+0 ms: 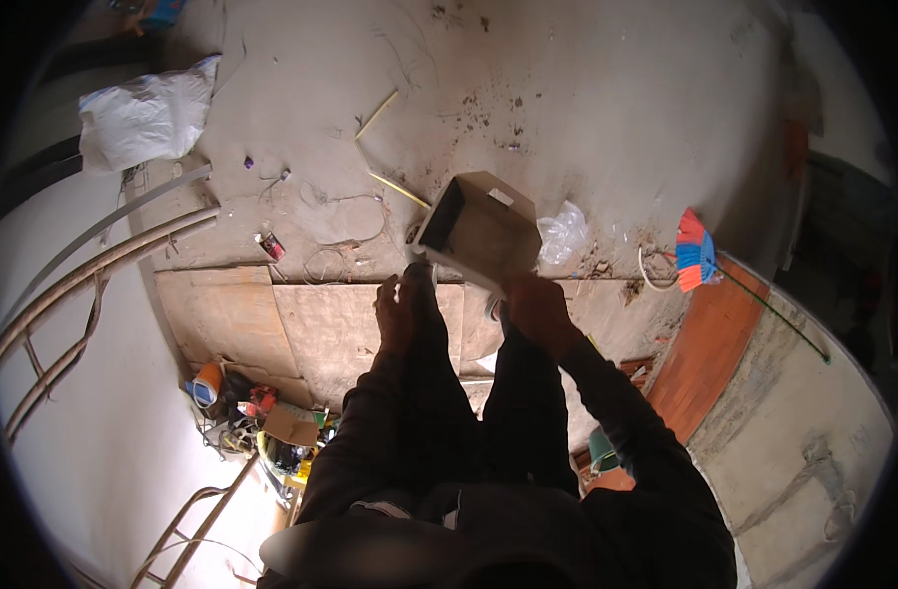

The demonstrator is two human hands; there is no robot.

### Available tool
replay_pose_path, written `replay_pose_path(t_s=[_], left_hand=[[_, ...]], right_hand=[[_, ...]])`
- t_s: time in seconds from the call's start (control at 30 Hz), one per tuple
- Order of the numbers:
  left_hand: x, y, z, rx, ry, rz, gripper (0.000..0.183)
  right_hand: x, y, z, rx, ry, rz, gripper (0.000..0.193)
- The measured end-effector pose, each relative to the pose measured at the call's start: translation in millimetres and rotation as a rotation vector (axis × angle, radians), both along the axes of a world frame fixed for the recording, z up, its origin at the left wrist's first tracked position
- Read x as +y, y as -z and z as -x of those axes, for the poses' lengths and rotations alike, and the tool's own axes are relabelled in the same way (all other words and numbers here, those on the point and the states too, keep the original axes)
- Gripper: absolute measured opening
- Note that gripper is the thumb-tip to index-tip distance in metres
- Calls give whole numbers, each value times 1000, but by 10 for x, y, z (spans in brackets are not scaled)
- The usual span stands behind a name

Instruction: The person walks through a cluttered room, picks up a black box and a white bag, and places them aside. They then pick up a broom and sweep the floor, gathering dust and debris into a pile.

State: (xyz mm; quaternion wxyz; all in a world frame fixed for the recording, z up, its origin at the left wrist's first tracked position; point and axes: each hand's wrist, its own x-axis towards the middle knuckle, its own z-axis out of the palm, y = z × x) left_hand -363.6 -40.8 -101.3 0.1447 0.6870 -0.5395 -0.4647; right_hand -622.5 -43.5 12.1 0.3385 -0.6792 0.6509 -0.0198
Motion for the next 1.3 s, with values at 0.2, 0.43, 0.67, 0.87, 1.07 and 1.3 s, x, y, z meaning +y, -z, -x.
replay_pose_path(t_s=[0.2,0.43,0.67,0.87,1.07,1.3], left_hand=[[-521,-627,-271,537,-239,-393,78],[-49,-1827,-88,1037,-282,-502,85],[867,-2452,345,985,-416,-281,72],[1457,-2083,288,1089,-489,-18,66],[1736,-2333,80,1071,-510,141,85],[2155,-2637,-643,1055,-644,327,87]], right_hand=[[62,-1257,70,-45,-279,223,20],[258,-2153,224,-185,-577,561,17],[716,-2468,269,-183,-889,636,15],[731,-2348,276,-298,-680,547,24],[689,-2387,-142,-262,-448,564,46],[790,-2482,-1221,-213,-676,744,62]])
